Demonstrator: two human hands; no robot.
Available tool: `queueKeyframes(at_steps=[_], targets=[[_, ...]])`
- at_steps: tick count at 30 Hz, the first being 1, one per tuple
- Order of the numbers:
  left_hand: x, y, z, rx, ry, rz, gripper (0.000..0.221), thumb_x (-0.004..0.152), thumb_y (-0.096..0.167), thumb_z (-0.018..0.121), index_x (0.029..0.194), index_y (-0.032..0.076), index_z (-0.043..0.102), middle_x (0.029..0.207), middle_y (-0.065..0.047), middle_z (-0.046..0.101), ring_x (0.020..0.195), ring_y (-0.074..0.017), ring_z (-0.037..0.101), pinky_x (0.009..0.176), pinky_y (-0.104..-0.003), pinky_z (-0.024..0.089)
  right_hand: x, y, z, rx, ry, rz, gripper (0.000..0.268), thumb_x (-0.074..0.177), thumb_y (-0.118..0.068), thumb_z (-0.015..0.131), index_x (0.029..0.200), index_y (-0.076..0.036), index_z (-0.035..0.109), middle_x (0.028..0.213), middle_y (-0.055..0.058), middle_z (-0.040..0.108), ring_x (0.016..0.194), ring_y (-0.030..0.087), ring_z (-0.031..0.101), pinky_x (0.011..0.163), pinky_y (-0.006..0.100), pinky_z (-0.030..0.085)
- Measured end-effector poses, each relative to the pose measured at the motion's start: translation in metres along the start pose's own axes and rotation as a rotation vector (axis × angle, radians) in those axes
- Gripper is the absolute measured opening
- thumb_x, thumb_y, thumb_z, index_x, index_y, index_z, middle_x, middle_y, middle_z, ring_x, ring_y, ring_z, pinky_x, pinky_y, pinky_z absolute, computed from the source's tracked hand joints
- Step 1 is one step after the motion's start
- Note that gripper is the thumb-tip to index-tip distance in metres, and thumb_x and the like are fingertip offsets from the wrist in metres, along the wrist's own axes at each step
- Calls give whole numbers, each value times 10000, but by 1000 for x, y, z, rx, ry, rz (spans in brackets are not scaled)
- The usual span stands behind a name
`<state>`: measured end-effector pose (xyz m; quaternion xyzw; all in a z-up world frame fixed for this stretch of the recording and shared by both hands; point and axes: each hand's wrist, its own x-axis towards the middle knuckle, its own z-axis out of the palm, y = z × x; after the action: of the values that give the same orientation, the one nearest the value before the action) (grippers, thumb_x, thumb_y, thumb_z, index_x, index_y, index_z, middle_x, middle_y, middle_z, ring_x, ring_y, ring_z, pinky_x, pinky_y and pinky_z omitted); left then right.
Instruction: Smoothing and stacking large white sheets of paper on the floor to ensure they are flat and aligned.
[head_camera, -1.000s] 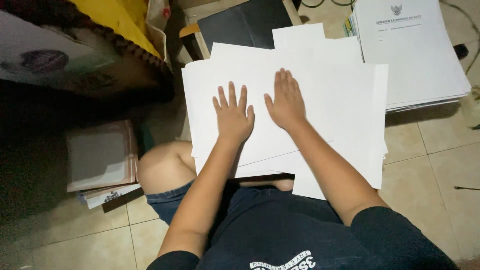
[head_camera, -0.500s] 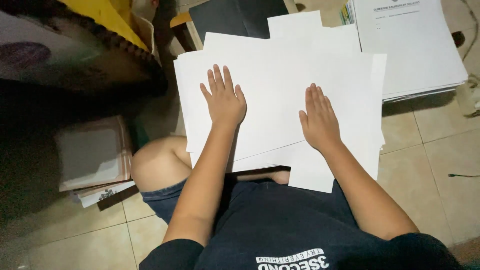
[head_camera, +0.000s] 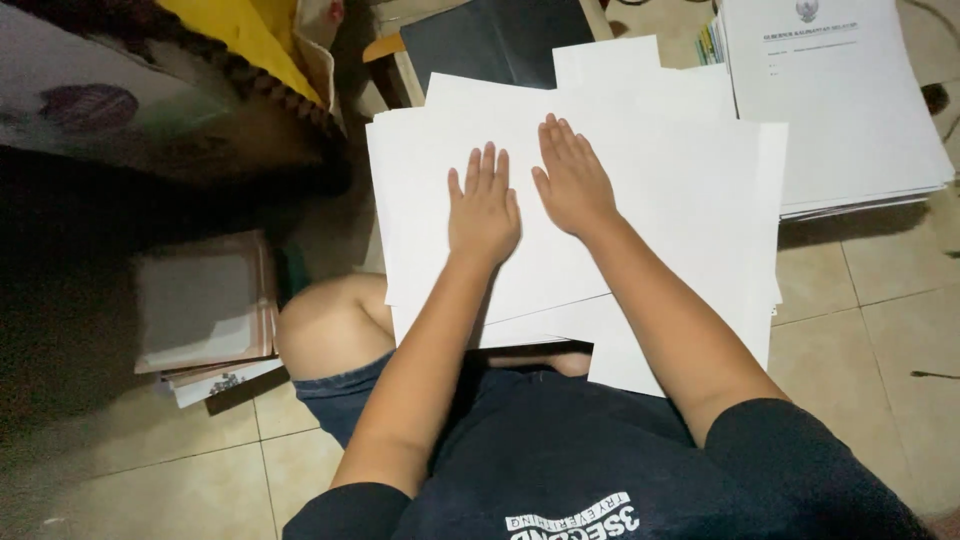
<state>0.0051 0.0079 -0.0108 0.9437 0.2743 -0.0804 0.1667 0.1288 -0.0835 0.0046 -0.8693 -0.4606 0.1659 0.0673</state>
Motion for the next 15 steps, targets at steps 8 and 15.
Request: queueKeyframes(at_steps=[8, 15], targets=[[-14, -79, 13, -139, 234, -341, 638, 1079, 340, 276, 1627, 21, 202, 1696, -216, 138, 1579, -353, 98, 1247, -599, 67, -55, 71, -9, 1, 90, 216, 593, 1111, -265, 305, 1609, 50, 243, 1690, 221, 178, 1574, 284, 113, 1274, 420, 32], [-32, 28, 5, -86, 42, -19, 612, 1060, 328, 245, 1629, 102, 237, 1704, -183, 142, 1583, -351, 61, 1247, -595, 36, -60, 4, 17, 29, 31, 13, 619, 1087, -282, 357, 1595, 57, 255, 1671, 254, 218, 1568, 336, 152, 1270, 448, 52]])
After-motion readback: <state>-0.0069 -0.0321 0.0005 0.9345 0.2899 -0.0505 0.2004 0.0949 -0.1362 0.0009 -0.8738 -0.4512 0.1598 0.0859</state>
